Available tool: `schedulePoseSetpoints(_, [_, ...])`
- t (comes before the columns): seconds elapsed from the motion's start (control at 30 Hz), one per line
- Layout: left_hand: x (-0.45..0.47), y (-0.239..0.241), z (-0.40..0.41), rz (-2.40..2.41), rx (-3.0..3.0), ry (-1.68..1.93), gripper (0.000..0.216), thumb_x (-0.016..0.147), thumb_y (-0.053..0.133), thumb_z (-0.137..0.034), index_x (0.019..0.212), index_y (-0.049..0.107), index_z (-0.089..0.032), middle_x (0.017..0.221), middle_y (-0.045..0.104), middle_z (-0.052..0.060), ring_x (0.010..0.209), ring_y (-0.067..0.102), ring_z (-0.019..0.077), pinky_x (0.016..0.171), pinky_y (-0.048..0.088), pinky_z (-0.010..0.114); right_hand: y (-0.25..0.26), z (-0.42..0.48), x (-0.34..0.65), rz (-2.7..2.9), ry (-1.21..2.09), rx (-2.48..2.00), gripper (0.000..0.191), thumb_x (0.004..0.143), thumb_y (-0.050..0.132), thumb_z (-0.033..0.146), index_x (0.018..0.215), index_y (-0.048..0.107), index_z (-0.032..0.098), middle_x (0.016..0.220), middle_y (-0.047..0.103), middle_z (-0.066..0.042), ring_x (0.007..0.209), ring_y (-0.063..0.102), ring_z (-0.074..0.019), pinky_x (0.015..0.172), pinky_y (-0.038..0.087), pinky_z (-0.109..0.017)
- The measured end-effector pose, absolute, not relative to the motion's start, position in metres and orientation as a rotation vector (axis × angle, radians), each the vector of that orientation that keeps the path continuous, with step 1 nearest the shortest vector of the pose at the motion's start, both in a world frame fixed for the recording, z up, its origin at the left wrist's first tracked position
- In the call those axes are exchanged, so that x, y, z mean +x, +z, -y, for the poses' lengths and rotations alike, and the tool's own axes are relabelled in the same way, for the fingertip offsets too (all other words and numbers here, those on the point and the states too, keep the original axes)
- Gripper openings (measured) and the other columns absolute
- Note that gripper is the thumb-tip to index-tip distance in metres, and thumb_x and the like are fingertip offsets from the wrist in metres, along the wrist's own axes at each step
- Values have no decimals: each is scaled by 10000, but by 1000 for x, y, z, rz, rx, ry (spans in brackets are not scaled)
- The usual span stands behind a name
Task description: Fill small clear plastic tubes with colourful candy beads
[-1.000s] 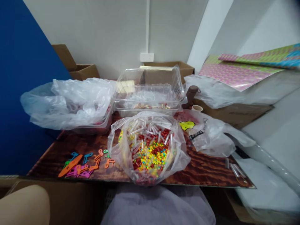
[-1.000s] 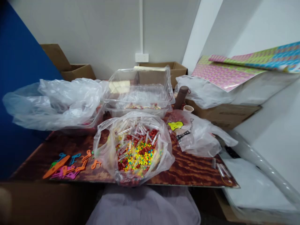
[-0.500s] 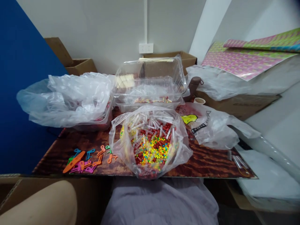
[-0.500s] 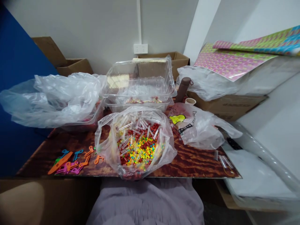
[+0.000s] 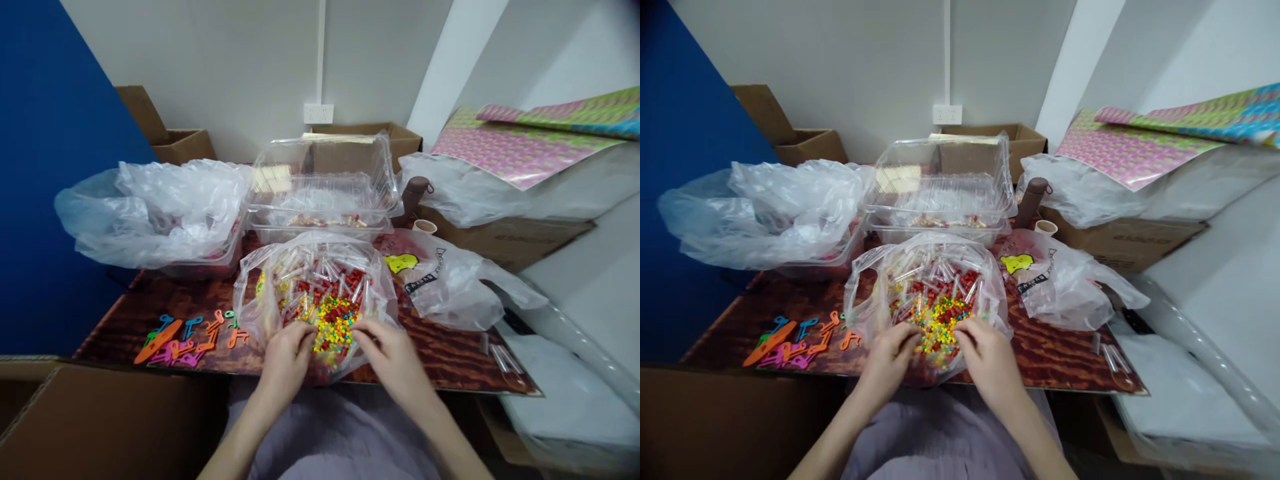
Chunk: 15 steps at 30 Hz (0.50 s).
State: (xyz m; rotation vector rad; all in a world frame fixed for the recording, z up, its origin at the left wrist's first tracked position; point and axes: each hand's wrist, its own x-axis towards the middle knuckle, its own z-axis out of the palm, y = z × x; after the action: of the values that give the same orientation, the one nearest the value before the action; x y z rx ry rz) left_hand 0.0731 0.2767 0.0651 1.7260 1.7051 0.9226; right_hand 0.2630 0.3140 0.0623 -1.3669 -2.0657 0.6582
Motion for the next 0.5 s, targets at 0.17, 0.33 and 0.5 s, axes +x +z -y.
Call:
schedulePoseSetpoints(0.17, [86,34,-284,-1919,2086,422,282,914,374,-143,990,642,-185,942,621,67,920,590,208,773,477,311,29,-314,222,2259,410,-1676,223,894,499,253,729,617,162,828,630,-62,800,578,-180,685,383,-273])
schedulePoseSetpoints(0.33, [79,32,-290,-1930,2230,251,275,903,369,-119,1022,602,-202,1014,555,66,923,580,192,731,482,277,21,-322,205,2125,495,-1753,135,844,543,264,768,623,185,846,632,-44,750,572,-168,636,354,-262])
schedulePoseSetpoints(0.5, [69,40,-298,-1850,2328,112,304,913,349,-134,1107,570,-215,1057,508,81,896,577,188,705,484,279,14,-338,211,1795,845,-1610,80,746,574,252,700,581,187,705,602,-10,643,543,-155,609,390,-259])
